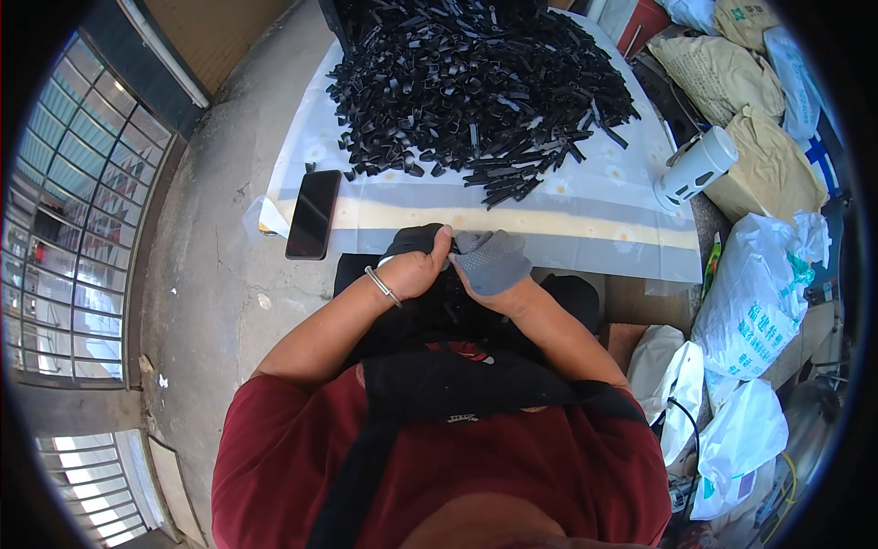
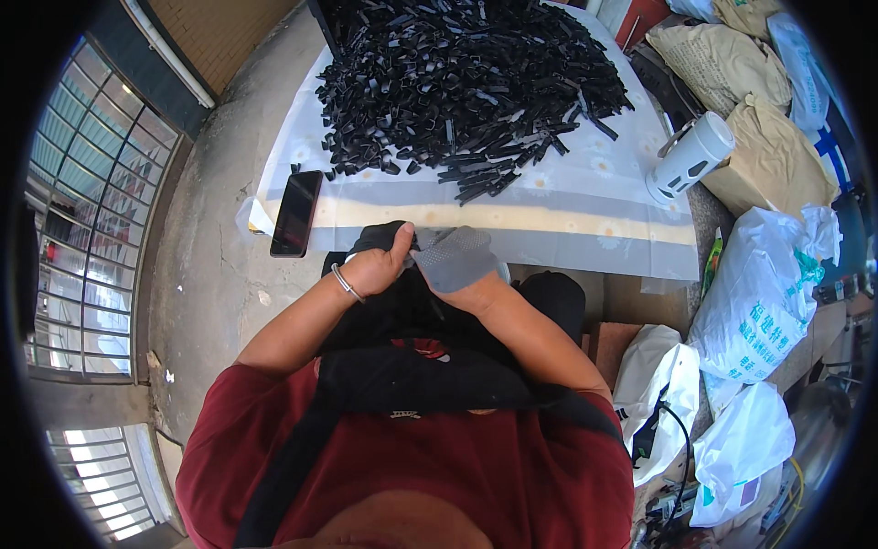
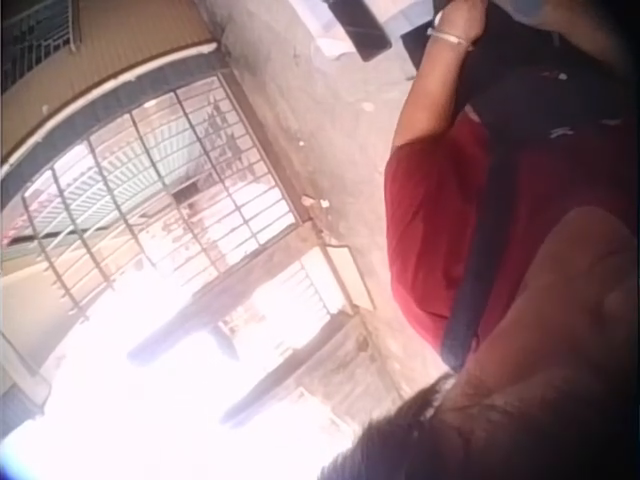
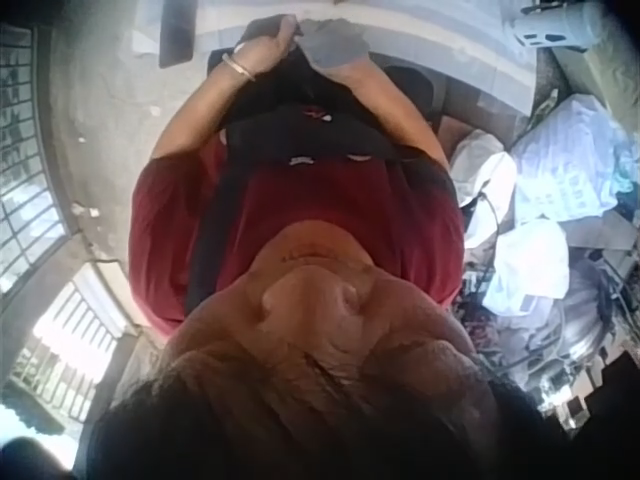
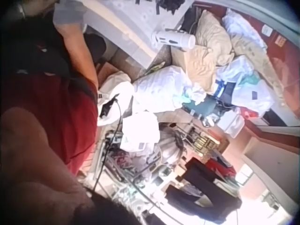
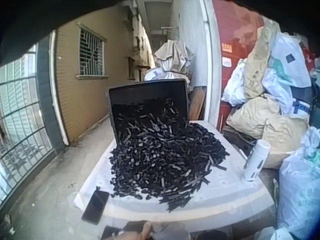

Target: Sorting small black plastic components on a table in a manufacturing facility.

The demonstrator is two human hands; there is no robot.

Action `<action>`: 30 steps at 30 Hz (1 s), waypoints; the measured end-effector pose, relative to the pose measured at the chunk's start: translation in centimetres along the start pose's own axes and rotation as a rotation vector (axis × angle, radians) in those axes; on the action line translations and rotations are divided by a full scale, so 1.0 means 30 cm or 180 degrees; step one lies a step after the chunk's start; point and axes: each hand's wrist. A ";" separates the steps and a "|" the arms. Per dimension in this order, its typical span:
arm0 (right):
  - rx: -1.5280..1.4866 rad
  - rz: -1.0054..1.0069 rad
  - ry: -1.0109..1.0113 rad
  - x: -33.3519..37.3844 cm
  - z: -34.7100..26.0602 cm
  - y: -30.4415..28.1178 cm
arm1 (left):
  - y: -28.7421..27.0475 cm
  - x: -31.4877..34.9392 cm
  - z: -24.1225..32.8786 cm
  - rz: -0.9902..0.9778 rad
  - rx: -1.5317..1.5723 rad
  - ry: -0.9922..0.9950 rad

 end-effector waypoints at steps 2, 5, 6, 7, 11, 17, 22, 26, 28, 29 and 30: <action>-0.0328 -0.0448 0.0189 0.005 0.011 -0.003 | -0.036 -0.030 -0.008 -0.0264 -0.0319 0.0017; -0.0496 -0.0953 0.0540 -0.014 0.035 -0.045 | -0.113 -0.148 -0.097 0.1698 -0.0827 -0.0172; -0.0337 -0.0999 0.0700 -0.021 0.057 -0.057 | -0.142 -0.221 -0.163 0.2006 -0.1067 -0.0137; 0.0012 -0.0655 0.0691 -0.006 0.101 -0.048 | -0.167 -0.284 -0.217 0.2213 -0.1357 -0.0155; 0.1163 -0.1039 0.0817 -0.096 0.218 -0.109 | -0.212 -0.422 -0.237 0.1445 -0.1421 -0.0970; 0.1152 -0.1226 0.0533 -0.099 0.283 -0.058 | -0.083 -0.399 -0.171 0.1318 -0.1496 -0.0109; 0.1151 -0.1510 0.0535 -0.124 0.297 -0.067 | -0.111 -0.368 -0.179 0.1692 -0.0881 -0.0069; 0.1253 -0.0761 0.0254 -0.083 0.319 -0.069 | -0.146 -0.365 -0.195 0.1698 -0.0744 -0.0384; 0.0956 -0.0141 0.0510 -0.057 0.301 -0.073 | -0.148 -0.346 -0.205 0.1644 -0.0722 -0.0274; 0.0662 0.0481 0.0767 -0.041 0.289 -0.076 | -0.147 -0.337 -0.207 0.1615 -0.0711 -0.0217; 0.0672 0.0482 0.0769 -0.025 0.280 -0.077 | -0.147 -0.331 -0.199 0.1615 -0.0706 -0.0208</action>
Point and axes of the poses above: each hand's wrist, its own x-axis away from the middle knuckle, its own y-axis out of the palm, z = x × y, and after that the axes turned 15 degrees about -y, right-handed
